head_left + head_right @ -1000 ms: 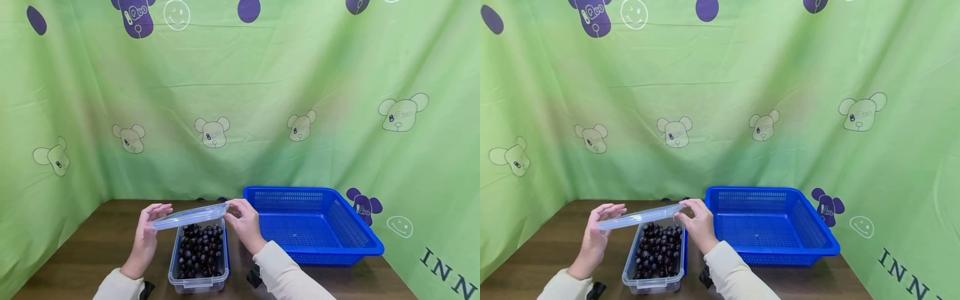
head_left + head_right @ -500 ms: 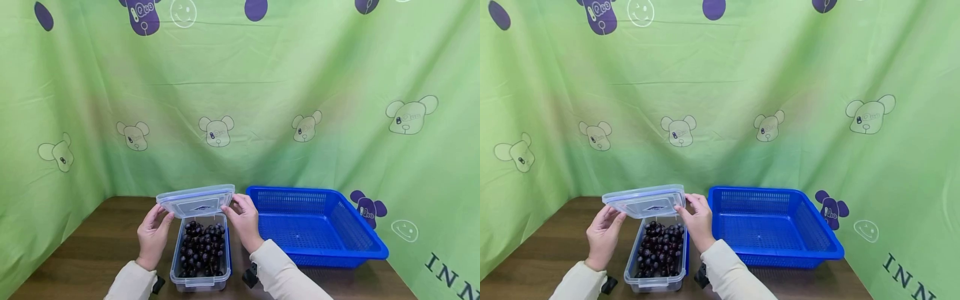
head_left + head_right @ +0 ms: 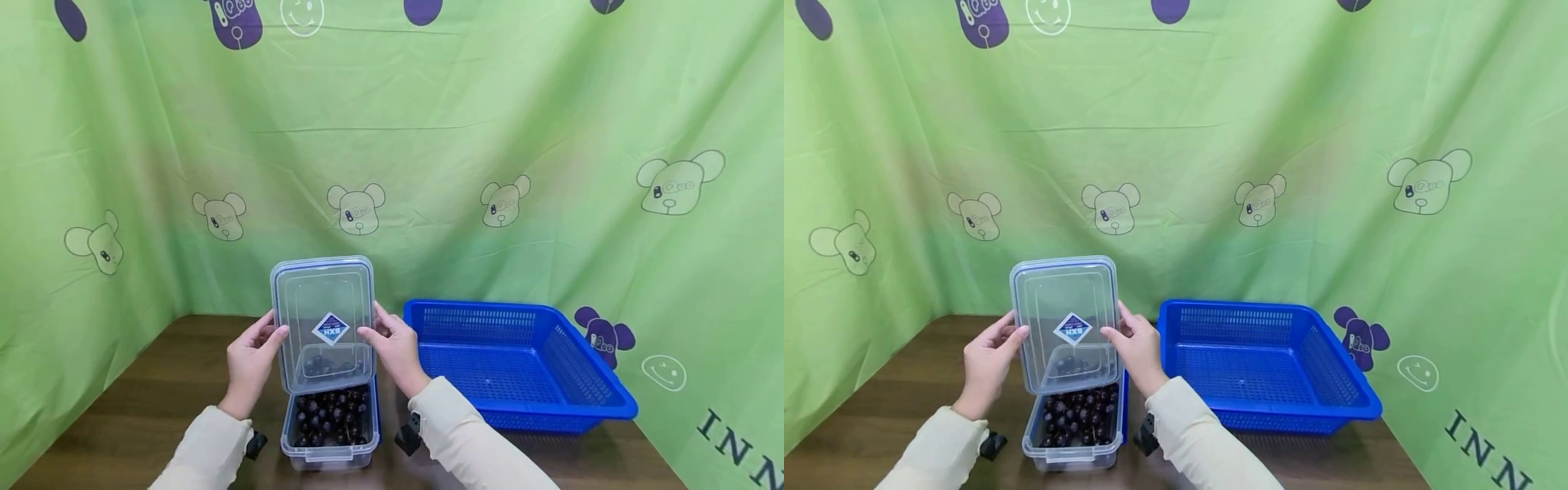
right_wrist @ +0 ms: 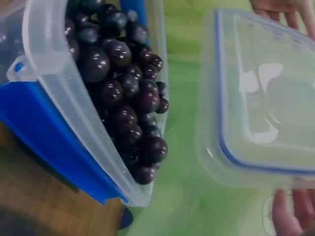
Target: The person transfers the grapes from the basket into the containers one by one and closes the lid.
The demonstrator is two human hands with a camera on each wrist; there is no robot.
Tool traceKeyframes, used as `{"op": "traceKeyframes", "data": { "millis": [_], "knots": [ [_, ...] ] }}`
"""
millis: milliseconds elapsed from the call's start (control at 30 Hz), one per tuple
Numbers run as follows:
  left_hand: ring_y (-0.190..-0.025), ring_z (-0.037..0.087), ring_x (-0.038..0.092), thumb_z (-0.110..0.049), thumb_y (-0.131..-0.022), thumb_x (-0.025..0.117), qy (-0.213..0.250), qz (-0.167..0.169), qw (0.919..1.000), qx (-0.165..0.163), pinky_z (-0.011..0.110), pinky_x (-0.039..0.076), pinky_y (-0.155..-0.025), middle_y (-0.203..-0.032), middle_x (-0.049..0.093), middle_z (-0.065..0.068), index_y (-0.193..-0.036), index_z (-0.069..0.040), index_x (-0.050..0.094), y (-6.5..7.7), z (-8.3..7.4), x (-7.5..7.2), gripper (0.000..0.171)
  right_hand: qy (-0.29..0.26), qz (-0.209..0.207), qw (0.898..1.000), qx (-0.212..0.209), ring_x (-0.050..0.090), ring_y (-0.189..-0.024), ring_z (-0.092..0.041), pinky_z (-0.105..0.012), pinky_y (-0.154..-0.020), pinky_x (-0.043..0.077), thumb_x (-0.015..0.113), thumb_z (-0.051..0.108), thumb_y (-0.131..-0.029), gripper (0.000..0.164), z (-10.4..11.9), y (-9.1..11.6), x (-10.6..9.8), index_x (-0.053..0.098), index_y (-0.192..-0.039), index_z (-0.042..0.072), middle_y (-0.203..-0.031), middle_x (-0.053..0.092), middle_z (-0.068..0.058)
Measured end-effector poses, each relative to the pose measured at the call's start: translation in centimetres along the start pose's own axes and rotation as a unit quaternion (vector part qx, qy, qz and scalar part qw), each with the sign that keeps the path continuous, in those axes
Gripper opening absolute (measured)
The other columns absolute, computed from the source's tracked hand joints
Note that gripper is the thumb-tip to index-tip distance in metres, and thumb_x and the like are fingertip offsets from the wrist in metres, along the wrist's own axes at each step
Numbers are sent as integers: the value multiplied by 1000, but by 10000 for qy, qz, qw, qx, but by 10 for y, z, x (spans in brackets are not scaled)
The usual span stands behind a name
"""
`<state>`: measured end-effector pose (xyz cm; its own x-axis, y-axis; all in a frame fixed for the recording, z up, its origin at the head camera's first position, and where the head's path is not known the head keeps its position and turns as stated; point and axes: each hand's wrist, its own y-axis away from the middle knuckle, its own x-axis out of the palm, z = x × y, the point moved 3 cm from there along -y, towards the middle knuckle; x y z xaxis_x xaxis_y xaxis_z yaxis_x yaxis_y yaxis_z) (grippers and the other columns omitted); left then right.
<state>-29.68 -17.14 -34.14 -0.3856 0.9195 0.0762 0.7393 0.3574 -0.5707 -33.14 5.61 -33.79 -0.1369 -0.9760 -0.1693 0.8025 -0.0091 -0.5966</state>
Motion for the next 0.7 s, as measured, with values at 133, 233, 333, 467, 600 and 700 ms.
{"op": "traceKeyframes", "data": {
  "millis": [133,233,333,467,600,700],
  "knots": [
    [-54,3,55,-3,-89,65,-127,640,9856,-1558,21,51,-50,-70,61,-7,-127,9,57,-11,5,-4,40,24,661,9886,1353,54,-53,-8,-27,-48,51,75,10,-82,54,-4,-6,2,56,-131,0,-79,67,-10],
    [-50,5,55,-7,-91,63,-206,1060,9689,-2226,22,51,-50,-71,61,-5,-132,7,52,-15,7,-7,45,20,982,9741,2036,52,-49,-8,-29,-45,51,75,12,-83,55,-8,-8,4,55,-133,2,-78,68,-7],
    [-48,7,55,-10,-92,63,-429,1395,9558,-2552,22,51,-48,-74,64,-2,-134,7,51,-18,9,-10,47,40,1214,9612,2475,57,-49,-10,-30,-47,53,74,14,-84,55,-12,-9,6,55,-133,1,-79,70,-10],
    [-44,10,57,-12,-92,62,-536,1791,9383,-2909,22,50,-44,-75,67,3,-134,10,48,-18,17,-10,49,31,1483,9484,2801,60,-50,-11,-29,-47,53,72,12,-85,46,-16,-8,8,59,-127,-4,-78,71,-15],
    [-44,12,59,-12,-93,61,-539,2062,9245,-3161,23,50,-43,-74,67,5,-133,13,47,-15,26,-7,49,480,1877,9431,2704,52,-43,-10,-22,-40,46,68,10,-88,29,-18,-5,8,67,-111,-7,-63,65,-8],
    [-43,12,58,-10,-93,60,-697,2172,9200,-3187,23,50,-42,-71,65,5,-131,16,48,-12,33,-5,47,1132,2228,9377,2413,52,-39,-13,-22,-37,44,65,10,-89,17,-16,-3,9,68,-92,-6,-53,58,-2]
  ]
}}
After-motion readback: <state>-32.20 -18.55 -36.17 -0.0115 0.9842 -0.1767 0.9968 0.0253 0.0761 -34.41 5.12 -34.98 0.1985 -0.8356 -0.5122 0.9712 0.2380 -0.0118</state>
